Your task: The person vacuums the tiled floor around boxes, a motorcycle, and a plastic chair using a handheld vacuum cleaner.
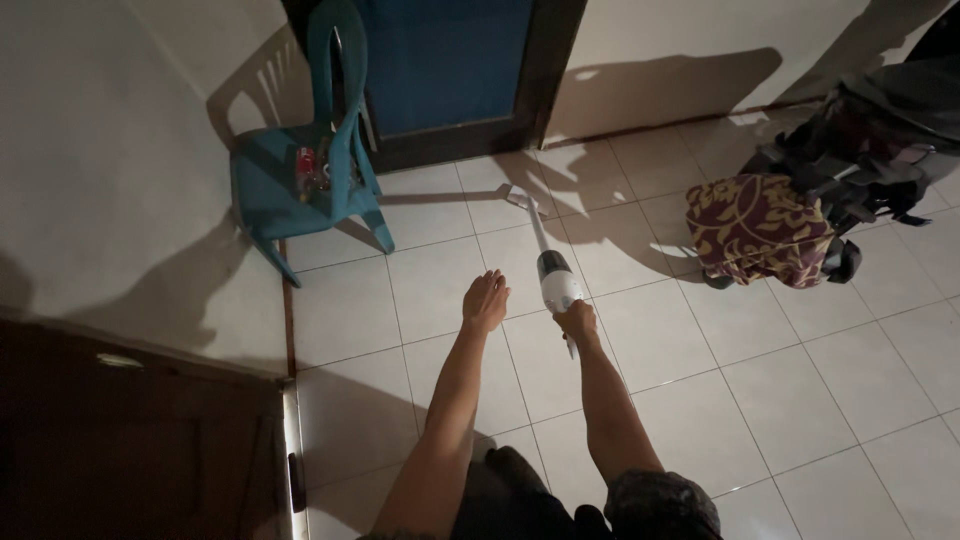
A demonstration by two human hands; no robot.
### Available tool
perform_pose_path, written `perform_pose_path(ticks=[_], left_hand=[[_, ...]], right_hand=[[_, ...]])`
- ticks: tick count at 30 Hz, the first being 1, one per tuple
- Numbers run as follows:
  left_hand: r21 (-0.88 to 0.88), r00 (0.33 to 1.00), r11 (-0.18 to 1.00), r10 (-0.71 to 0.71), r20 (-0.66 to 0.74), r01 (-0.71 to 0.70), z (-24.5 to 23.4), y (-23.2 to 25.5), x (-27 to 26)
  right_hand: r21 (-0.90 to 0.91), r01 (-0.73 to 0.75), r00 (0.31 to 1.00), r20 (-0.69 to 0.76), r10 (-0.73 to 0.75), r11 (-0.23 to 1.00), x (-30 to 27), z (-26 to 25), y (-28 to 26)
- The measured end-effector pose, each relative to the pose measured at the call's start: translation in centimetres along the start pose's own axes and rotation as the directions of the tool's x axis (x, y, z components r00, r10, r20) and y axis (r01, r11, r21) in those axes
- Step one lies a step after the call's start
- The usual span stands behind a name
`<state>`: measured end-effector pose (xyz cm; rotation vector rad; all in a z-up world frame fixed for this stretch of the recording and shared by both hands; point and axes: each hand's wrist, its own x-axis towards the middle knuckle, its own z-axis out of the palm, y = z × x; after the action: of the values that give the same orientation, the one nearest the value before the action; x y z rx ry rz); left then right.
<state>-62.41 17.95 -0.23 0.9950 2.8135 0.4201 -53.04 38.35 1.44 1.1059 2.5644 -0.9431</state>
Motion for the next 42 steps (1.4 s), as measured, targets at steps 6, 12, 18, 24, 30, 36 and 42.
perform_pose_path(ticks=[6, 12, 18, 24, 30, 36, 42], left_hand=[[-0.021, 0.989, 1.0, -0.019, -0.145, 0.016, 0.8, -1.9, -3.6], [0.031, 0.993, 0.999, -0.009, -0.122, 0.013, 0.6, -3.0, -10.0], [0.078, 0.99, 0.997, 0.012, -0.14, -0.001, 1.0, -4.5, -17.4], [0.07, 0.997, 0.998, 0.004, -0.082, 0.002, 0.3, -4.7, -22.3], [0.069, 0.992, 0.997, 0.026, -0.124, -0.017, -1.0, -4.9, -24.0], [0.029, 0.987, 0.999, 0.021, -0.16, -0.016, -1.9, -5.7, -22.9], [0.042, 0.993, 0.999, 0.003, -0.117, 0.002, -2.6, -8.0, -19.0]], right_hand=[[-0.014, 0.039, 0.999, -0.034, -0.039, 0.999, -3.7, 1.7, 1.0], [-0.163, 0.132, 0.987, -0.075, -0.146, 0.978, -10.9, 4.6, 2.1], [-0.08, 0.061, 0.996, 0.074, -0.055, 0.995, -18.7, 8.0, 4.3], [-0.144, 0.056, 0.992, 0.117, -0.039, 0.988, -24.9, 10.4, 5.6], [-0.133, 0.143, 0.985, 0.112, -0.129, 0.981, -26.8, 10.4, 5.9], [-0.098, 0.125, 0.986, 0.12, -0.113, 0.987, -24.9, 10.8, 2.8], [-0.071, 0.104, 0.99, 0.107, -0.096, 0.992, -20.6, 11.9, -1.6]])
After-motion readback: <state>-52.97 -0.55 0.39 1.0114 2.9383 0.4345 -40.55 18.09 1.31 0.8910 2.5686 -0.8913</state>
